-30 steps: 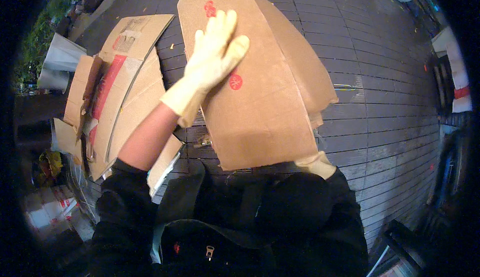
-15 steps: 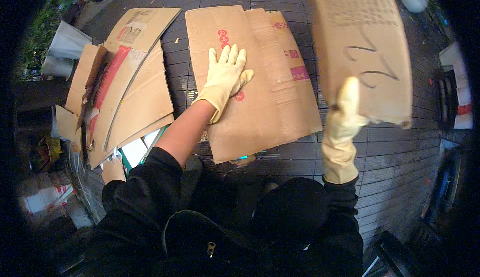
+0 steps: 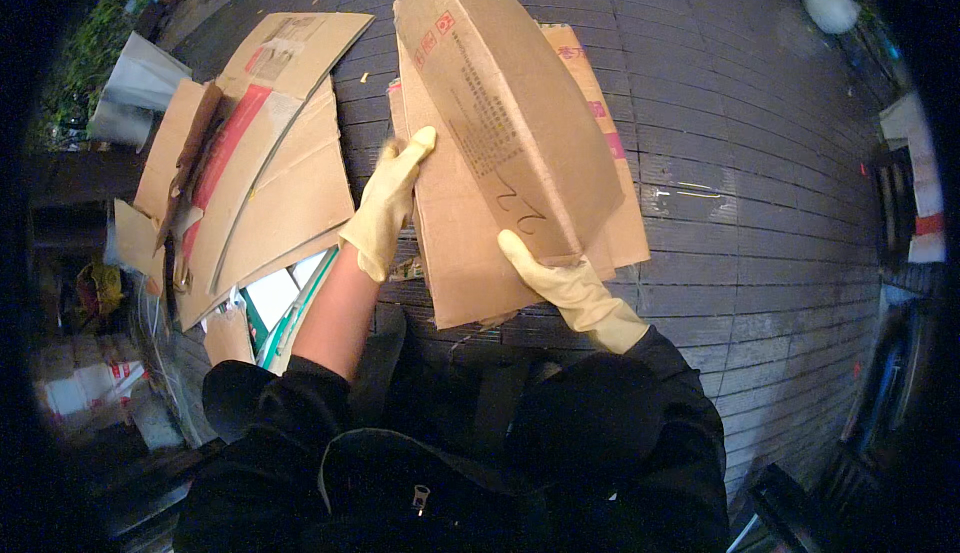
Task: The person sits on a tiled floor and folds flat cardboard pieces by hand. They repeatedly pick up cardboard sheets, fold them in half, and place them into a growing stack.
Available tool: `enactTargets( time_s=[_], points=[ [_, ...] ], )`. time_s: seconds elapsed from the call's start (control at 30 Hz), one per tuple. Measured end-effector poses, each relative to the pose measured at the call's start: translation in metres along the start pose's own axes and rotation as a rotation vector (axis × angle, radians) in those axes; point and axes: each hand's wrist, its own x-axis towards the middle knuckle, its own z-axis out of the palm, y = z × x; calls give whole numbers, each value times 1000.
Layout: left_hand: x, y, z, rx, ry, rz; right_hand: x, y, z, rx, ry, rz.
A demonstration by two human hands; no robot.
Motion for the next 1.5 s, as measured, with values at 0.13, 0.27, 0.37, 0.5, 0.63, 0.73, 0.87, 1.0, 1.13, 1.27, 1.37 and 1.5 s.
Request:
enactTargets(
  time_s=[0.13, 0.27, 0.37, 0.5, 0.63, 0.73, 0.87, 1.0, 1.13, 1.27, 1.37, 1.5],
  points=[
    [10, -2, -11, -59, -110, 14, -8, -20, 15, -205, -19, -77],
    [-3, 23, -10, 18, -21, 127, -1, -44, 3, -455, 105, -185],
    [-24, 49, 11, 72, -34, 253, 17, -60, -32, -368, 210, -117],
    [-25, 62, 45, 10, -73, 306, 36, -77, -78, -364, 350, -454],
    [17, 8, 46, 194, 71, 202, 36, -49, -87, -443, 275, -320],
    [48, -64, 27, 441, 323, 142, 20, 15, -52, -700, 101, -92],
    [61, -124, -6, 348, 298, 146, 19, 79, -17, -910, -312, -250],
    [62, -121, -4, 258, 257, 168, 15, 58, -1, -704, -458, 17],
    [49, -91, -12, -213, 202, -37, 10, 12, 7, -657, -592, 116],
    [35, -35, -18, 60, 420, 168, 9, -12, 4, -594, -740, 150],
    [18, 38, -16, 203, 451, 891, 12, -28, 2, -647, -764, 278],
    [-3, 79, 48, 1068, 60, 1147, 20, -48, 5, -667, -870, 391]
  ],
)
